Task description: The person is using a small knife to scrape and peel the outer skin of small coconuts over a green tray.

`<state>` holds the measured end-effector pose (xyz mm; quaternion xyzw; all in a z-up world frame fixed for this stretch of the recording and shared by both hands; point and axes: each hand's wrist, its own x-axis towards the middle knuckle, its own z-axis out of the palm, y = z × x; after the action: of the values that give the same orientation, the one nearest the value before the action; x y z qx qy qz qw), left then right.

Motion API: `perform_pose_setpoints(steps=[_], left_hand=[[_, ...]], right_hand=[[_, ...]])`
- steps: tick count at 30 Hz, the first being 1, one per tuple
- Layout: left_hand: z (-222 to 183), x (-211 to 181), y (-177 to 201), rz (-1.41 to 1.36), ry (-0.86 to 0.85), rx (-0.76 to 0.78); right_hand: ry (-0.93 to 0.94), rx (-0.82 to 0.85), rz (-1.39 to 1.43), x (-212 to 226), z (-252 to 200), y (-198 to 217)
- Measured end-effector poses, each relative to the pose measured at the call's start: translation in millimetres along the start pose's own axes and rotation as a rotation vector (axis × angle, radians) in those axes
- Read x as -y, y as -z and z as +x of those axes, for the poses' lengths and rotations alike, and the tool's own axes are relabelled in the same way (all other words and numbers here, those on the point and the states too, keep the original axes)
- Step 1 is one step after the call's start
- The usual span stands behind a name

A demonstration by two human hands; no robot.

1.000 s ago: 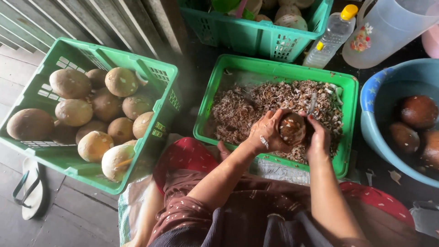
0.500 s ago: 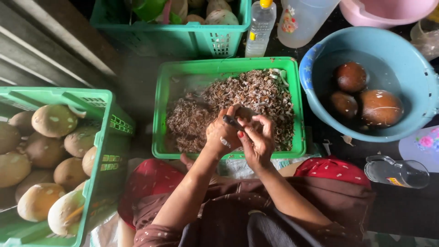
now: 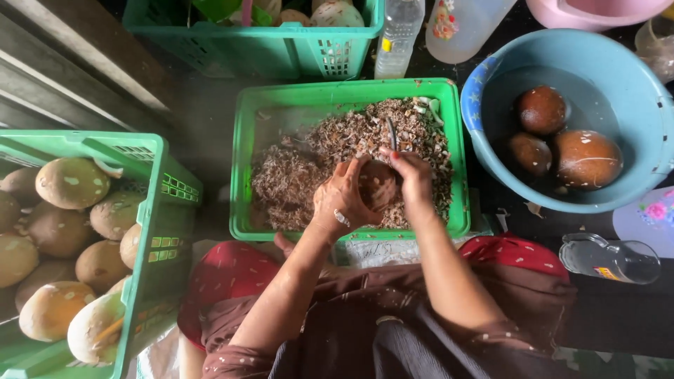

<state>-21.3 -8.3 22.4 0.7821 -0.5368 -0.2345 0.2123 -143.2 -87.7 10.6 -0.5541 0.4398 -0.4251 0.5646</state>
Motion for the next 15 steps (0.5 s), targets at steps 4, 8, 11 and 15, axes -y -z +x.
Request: perform_pose_setpoints(steps=[4, 8, 11, 15], left_hand=[[1, -5, 5, 0.021, 0.028, 0.019], [3, -1, 1, -0.011, -0.003, 0.022], [1, -2, -2, 0.030, -0.012, 0.021], [-8, -24, -10, 0.199, -0.066, -0.001]], right_hand=[[-0.097, 0.037, -0.092, -4, 1, 5], [0.264, 0.058, -0.375, -14, -11, 4], [-0.091, -0.003, -0.272, -22, 19, -2], [-0.576, 0.062, 0.308, -47, 21, 13]])
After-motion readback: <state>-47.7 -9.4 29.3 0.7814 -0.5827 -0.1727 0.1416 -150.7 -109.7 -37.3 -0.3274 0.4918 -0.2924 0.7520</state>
